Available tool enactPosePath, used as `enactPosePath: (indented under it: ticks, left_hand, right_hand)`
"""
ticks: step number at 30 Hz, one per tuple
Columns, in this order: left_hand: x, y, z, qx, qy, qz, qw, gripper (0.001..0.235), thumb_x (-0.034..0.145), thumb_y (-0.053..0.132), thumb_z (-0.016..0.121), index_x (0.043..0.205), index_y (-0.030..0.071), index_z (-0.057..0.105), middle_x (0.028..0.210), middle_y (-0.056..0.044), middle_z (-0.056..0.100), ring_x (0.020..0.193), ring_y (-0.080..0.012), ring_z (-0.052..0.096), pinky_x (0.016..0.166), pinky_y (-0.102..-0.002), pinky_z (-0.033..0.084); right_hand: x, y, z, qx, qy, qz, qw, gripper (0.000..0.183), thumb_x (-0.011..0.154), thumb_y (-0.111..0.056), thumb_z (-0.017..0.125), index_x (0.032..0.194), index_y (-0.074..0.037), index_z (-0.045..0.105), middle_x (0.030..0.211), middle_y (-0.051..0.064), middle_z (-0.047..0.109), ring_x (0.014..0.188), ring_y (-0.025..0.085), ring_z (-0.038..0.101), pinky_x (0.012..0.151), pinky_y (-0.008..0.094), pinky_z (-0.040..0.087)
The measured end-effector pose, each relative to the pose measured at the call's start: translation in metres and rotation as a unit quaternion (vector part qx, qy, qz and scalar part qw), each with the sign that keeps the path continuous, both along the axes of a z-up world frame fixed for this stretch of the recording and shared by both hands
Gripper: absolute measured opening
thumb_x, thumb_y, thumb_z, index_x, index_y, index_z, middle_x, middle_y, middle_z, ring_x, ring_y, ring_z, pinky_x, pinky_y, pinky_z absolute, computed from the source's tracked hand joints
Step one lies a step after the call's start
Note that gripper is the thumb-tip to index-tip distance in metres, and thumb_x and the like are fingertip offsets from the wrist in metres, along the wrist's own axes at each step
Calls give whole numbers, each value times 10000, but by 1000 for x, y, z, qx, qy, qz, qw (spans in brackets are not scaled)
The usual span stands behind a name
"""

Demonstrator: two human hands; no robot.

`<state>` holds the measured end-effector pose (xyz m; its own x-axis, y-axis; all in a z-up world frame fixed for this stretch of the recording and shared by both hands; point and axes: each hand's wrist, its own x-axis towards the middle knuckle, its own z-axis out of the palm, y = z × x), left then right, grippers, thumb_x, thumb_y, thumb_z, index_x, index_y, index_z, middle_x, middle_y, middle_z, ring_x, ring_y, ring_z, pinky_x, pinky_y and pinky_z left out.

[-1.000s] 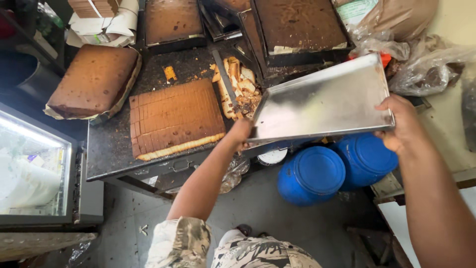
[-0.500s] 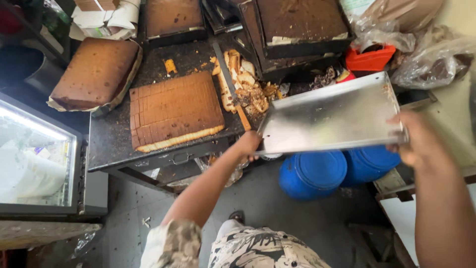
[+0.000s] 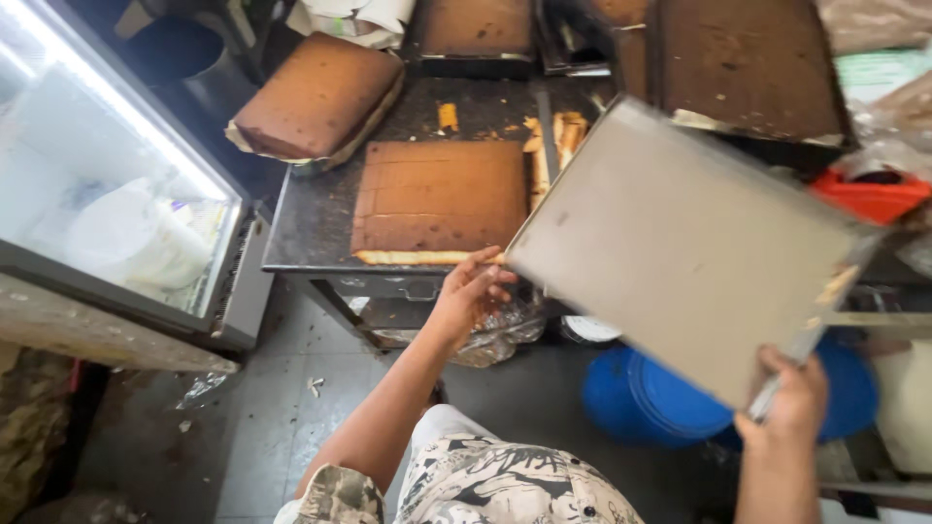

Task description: The person slices a large loaf of bread into square pieces and places them one by one onto a rectangular metal tray.

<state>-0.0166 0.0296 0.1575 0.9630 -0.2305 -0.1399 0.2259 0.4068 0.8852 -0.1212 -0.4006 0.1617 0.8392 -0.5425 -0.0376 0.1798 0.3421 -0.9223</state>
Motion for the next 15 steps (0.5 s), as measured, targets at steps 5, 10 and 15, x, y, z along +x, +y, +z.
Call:
enactPosePath:
  ticks: [5, 10, 15]
  left_hand:
    - [35, 52, -35, 60, -48, 83, 994, 454, 908, 72, 653, 1353, 92, 564, 816, -48, 691, 544, -91, 536, 465, -233, 416]
    - [59, 104, -48, 362, -142, 164, 906, 273, 931, 202, 737, 1131, 25, 676, 761, -107, 721, 624, -131, 636, 584, -287, 504]
    - [76, 166, -43, 430, -170, 146, 875, 198, 943, 197, 712, 1017, 13, 705, 859, -150, 721, 746, -260, 678, 706, -351, 537]
  right_hand:
    - [111, 10, 52, 108, -151, 15, 983, 372, 943, -5, 567, 1314, -38, 568, 1202, 77, 648, 1122, 244, 678, 1037, 440, 589]
    - [281, 5, 49, 175, -76, -22, 981, 244, 970, -71, 638, 1208, -19, 618, 1176, 129, 712, 1141, 282, 710, 1079, 445, 591]
    - [327, 34, 27, 175, 56, -4, 983, 118, 1021, -126, 559, 1039, -17, 602, 977, 117, 694, 884, 229, 681, 854, 378, 593]
